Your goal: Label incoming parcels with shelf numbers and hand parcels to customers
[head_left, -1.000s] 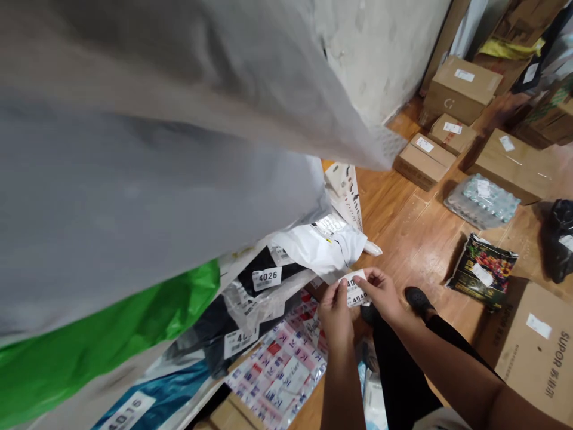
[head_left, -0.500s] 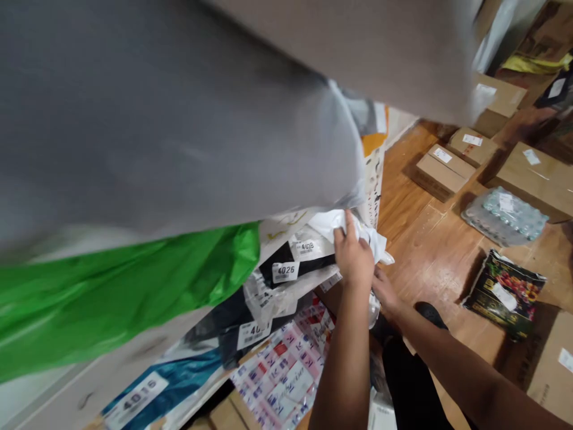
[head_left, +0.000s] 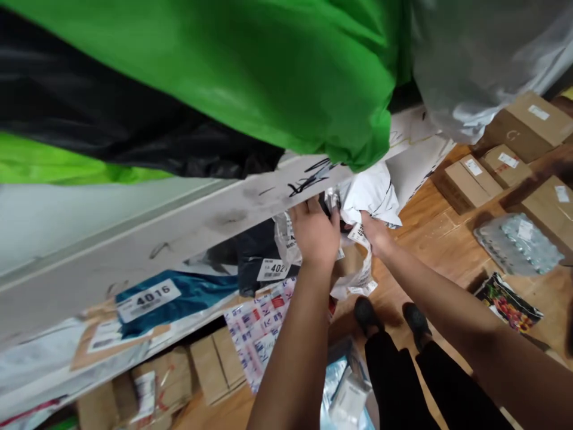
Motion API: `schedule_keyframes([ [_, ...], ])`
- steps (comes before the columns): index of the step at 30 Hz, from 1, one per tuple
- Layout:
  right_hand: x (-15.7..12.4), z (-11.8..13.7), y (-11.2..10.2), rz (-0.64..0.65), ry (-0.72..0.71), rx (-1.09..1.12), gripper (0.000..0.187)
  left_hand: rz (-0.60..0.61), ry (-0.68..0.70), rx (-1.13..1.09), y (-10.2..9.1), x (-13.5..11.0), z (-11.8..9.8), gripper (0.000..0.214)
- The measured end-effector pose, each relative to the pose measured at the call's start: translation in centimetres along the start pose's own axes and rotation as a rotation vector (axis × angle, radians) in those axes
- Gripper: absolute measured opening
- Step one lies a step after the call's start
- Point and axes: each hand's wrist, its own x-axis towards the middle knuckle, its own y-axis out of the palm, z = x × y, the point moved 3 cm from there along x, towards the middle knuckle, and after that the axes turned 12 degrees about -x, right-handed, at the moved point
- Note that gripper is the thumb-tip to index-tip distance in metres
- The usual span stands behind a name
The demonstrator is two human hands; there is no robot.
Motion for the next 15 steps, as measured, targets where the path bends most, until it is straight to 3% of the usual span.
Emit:
schedule_keyframes([
  [6, -1.1, -2.6, -1.8, 0.003, 0.037, -0.043, 0.032, 0.022, 0.072, -0.068, 0.1, 0.2, 1.8, 0.018],
  [9, -1.3, -4.4, -2.6, -0.027, 0.065, 0.001, 0.027, 0.012, 0.075, -0.059, 0.2, 0.2, 1.7, 0.017],
  [15, -0.8, -5.7, -2.5, -0.045, 0.023, -0.072, 0.035, 0.009, 0.104, -0.044, 0.3, 0.1, 1.9, 0.019],
])
